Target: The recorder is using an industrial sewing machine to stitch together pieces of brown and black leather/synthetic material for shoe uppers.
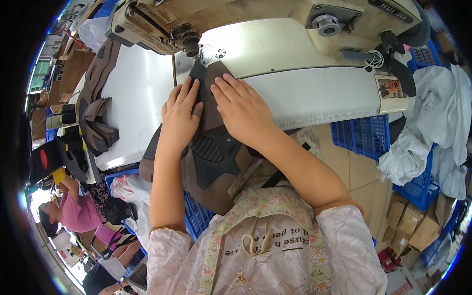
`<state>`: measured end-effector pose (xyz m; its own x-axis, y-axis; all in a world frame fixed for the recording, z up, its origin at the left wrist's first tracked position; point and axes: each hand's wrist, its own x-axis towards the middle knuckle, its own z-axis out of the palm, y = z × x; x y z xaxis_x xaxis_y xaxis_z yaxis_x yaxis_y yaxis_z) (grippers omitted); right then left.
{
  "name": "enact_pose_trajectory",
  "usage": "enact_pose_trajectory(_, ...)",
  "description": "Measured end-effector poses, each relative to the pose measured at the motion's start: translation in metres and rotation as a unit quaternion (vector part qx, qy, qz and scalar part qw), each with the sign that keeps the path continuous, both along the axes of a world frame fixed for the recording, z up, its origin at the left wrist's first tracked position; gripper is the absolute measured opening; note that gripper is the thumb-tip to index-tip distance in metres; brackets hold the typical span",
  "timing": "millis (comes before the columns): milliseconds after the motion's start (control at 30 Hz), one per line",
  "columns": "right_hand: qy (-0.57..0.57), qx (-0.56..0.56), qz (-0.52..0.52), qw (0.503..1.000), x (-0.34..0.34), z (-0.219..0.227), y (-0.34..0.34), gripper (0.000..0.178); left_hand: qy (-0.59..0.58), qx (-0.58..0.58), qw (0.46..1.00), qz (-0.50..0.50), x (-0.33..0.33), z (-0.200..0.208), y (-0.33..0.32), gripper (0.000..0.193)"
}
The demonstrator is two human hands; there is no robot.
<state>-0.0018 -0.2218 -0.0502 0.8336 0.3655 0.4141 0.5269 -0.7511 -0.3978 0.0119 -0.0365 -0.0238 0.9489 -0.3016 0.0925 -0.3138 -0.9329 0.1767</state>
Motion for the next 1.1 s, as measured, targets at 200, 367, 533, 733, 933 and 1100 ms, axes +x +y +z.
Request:
enact_pose_trajectory(200, 0.014, 0.007, 0.005, 1.0, 0.0, 0.0, 0.0, 0.043, 0.061, 0.03, 0.998, 0.014, 0.003, 0.008, -0.001, 0.055)
enact_pose_trajectory(367, 0.015, 0.008, 0.008, 1.0, 0.001, 0.002, -0.002, 0.043, 0.087, 0.035, 0.995, 0.011, 0.007, 0.016, -0.002, 0.055)
enact_pose_trajectory(533, 0.014, 0.009, 0.011, 1.0, 0.003, 0.0, -0.001, 0.043, 0.084, 0.025, 0.996, 0.012, 0.007, 0.014, -0.001, 0.055)
enact_pose_trajectory(733, 0.02, 0.01, 0.01, 1.0, 0.002, 0.001, -0.001, 0.043, 0.077, 0.017, 0.997, 0.009, 0.005, 0.013, -0.002, 0.054)
enact_pose_trajectory(933, 0.022, 0.01, 0.009, 1.0, 0.003, 0.001, 0.0, 0.043, 0.064, 0.003, 0.998, -0.009, 0.006, 0.011, -0.001, 0.054)
enact_pose_trajectory(1100, 0.015, 0.001, 0.02, 1.0, 0.01, 0.001, 0.0, 0.043, 0.041, -0.01, 0.999, -0.019, 0.008, 0.007, 0.002, 0.054)
